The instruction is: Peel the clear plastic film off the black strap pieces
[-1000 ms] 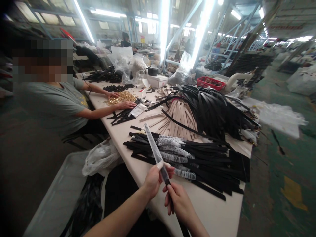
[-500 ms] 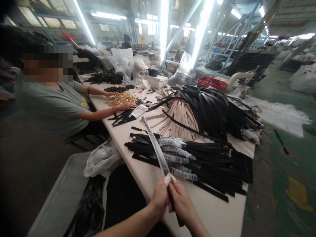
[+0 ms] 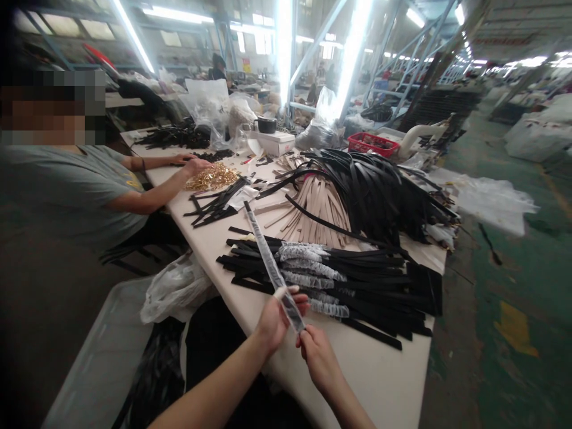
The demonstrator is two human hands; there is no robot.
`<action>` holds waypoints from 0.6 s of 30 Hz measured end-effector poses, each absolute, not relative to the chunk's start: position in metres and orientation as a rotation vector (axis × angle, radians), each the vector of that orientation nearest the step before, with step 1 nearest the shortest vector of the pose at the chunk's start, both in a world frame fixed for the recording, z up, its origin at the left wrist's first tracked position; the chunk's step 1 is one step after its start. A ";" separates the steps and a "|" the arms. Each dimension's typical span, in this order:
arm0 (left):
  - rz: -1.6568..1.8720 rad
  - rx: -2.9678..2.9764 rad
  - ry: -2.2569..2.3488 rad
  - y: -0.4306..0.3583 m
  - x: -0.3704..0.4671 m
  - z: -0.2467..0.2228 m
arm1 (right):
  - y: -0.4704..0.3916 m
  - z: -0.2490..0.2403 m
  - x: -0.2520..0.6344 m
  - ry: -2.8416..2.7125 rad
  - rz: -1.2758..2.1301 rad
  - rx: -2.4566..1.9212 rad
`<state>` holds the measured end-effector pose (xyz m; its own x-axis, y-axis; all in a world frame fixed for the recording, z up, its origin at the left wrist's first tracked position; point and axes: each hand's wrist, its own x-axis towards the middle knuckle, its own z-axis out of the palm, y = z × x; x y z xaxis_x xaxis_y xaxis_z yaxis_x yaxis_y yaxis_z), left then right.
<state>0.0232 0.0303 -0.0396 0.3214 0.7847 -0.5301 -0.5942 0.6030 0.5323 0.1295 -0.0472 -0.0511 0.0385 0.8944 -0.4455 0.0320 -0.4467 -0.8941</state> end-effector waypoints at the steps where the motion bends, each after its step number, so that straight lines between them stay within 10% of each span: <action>1: 0.969 0.245 0.842 0.042 0.020 -0.037 | -0.049 -0.053 0.130 -0.997 1.478 -1.606; 18: 0.814 0.488 1.022 0.011 0.032 -0.051 | -0.034 -0.051 0.123 -0.942 1.533 -1.493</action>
